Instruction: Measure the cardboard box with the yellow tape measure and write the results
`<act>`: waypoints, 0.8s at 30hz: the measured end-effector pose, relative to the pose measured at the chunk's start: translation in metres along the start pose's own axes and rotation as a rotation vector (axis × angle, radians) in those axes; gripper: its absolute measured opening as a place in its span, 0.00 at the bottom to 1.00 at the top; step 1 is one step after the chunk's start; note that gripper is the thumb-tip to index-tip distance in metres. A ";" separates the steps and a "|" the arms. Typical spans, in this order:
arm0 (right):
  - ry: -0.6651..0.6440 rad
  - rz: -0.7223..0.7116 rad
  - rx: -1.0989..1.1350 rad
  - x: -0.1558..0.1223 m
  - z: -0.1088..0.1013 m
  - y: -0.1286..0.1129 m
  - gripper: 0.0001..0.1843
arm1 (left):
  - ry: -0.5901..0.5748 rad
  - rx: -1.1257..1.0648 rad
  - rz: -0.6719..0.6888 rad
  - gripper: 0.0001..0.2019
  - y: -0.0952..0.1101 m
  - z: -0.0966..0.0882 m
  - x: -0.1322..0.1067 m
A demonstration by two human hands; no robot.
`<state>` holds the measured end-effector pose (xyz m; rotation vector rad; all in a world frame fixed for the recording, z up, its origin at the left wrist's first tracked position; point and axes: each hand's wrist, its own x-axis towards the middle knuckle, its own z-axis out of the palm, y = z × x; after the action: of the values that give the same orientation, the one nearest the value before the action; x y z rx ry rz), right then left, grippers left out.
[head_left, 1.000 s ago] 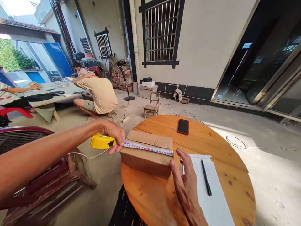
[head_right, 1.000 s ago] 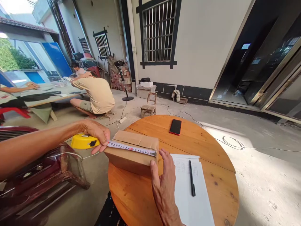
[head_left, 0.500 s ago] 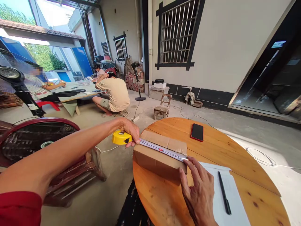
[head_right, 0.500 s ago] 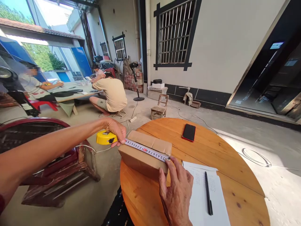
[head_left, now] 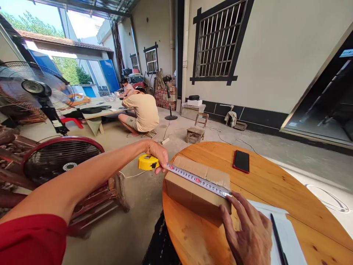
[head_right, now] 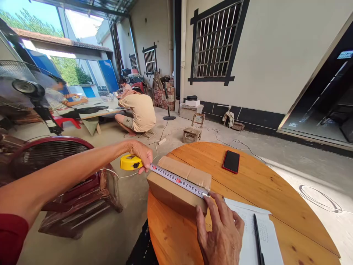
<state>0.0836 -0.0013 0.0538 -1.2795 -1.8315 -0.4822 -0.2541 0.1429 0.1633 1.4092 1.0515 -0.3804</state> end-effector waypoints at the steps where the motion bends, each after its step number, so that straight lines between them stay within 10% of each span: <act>1: -0.006 -0.005 -0.006 0.000 0.000 0.001 0.15 | 0.003 -0.007 0.004 0.11 -0.002 0.000 0.000; 24: -0.079 0.236 0.283 -0.001 -0.020 -0.005 0.21 | 0.207 -0.014 0.093 0.14 -0.001 0.010 -0.015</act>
<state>0.0874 -0.0184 0.0653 -1.3092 -1.7121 -0.0427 -0.2595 0.1280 0.1723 1.5019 1.1478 -0.1614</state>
